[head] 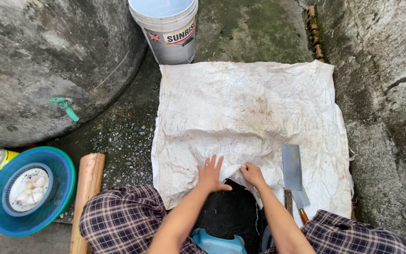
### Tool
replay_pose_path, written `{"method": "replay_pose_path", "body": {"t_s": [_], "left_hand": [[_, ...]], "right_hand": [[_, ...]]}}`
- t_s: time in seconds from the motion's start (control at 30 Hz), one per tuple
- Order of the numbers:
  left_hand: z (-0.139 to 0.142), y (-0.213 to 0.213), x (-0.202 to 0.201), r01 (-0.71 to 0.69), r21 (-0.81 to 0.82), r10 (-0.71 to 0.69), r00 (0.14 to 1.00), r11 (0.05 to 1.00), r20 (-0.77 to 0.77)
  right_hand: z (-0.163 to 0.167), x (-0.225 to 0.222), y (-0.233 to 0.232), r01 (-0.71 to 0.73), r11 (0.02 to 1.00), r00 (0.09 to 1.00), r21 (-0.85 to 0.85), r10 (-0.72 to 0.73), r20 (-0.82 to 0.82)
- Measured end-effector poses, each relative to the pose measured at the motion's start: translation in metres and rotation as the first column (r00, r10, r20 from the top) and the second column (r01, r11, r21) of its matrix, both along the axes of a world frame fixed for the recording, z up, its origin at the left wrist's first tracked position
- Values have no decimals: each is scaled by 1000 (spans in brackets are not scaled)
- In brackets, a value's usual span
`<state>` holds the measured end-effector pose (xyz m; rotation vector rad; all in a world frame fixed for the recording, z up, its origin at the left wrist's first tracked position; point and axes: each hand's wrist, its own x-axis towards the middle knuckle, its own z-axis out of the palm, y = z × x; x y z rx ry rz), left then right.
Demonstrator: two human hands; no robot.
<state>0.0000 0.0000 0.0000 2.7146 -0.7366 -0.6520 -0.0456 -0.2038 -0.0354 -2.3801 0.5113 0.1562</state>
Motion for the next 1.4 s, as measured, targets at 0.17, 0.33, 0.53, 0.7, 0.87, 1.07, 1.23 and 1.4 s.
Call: {"method": "replay_pose_path", "body": {"t_s": [0.17,0.33,0.53,0.7,0.87,1.07,1.23,1.4], "left_hand": [[-45,12,3,-267,32,249,932,963,263],[-18,44,80,-143,60,93,854,988,512],[12,57,140,382,427,-511,824,820,245],[9,97,148,669,332,-700,713,665,-35],[-3,124,169,783,242,-713,622,573,-324],[-44,155,164,842,31,-670,450,539,-591],[-68,169,147,873,3,-681,383,488,-624],[-73,187,129,798,127,-632,552,589,-544]], "right_hand": [[6,-3,-2,-84,986,993,-147,71,-90],[-2,-5,6,-151,955,985,-254,126,-114],[1,-5,3,-433,898,842,-77,373,-389],[-5,-45,23,-565,809,708,-161,375,-598],[-23,-65,6,-488,743,848,-457,278,-452],[-25,-67,-21,-753,583,613,-305,452,-648],[-39,-72,0,-876,414,440,-248,473,-763],[-54,-81,10,-427,617,884,-661,128,-450]]}}
